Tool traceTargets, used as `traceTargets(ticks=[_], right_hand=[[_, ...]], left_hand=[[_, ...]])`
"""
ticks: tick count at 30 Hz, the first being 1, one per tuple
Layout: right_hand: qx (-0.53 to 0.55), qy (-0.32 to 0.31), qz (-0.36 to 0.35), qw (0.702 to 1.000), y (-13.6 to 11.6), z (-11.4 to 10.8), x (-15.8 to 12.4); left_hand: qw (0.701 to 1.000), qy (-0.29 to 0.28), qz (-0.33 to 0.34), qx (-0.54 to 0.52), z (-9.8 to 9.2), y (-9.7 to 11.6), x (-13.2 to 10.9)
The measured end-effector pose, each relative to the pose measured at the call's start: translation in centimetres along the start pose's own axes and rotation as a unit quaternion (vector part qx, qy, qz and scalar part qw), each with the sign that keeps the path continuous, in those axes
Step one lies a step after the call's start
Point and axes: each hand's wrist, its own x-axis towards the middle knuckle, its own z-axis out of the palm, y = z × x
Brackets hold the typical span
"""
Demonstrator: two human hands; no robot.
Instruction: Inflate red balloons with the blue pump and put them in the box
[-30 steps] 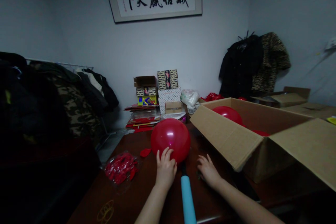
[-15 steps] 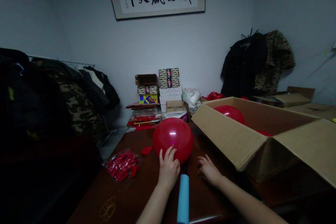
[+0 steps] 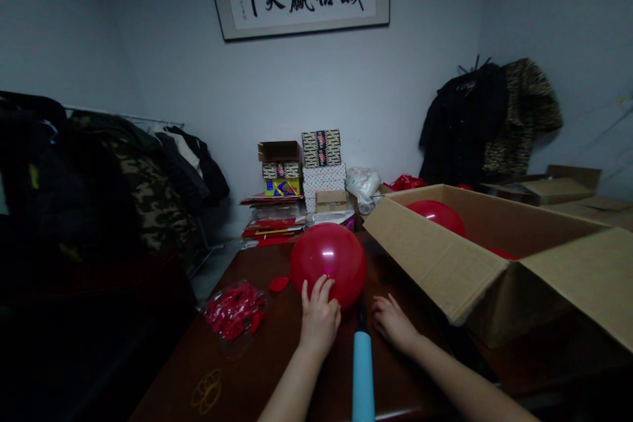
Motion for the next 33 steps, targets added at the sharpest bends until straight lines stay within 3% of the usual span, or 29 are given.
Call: traceTargets(ticks=[4,9,16,25,33], right_hand=[[0.062,0.052,0.011,0.997,-1.0,-1.7,1.0],[0.155,0.119,-0.012,0.981,-4.0,-4.4,3.1],[0.242,0.13,-0.051,0.96,-7.7,-5.6,4.4],[0.333,0.103,-0.001,0.937,-7.1,-5.3,5.0],[0.352,0.076,0.001,0.933,-6.9,-5.5,4.9]], left_hand=[[1.0,0.005,-0.004,-0.001,-0.2,0.1,0.1],[1.0,0.014,-0.008,-0.01,-0.5,0.6,0.5],[0.999,0.013,-0.009,-0.031,-1.0,0.7,1.1],[0.999,0.006,-0.001,-0.042,-1.5,0.1,1.4],[0.998,0.015,-0.001,-0.062,-1.2,0.7,2.1]])
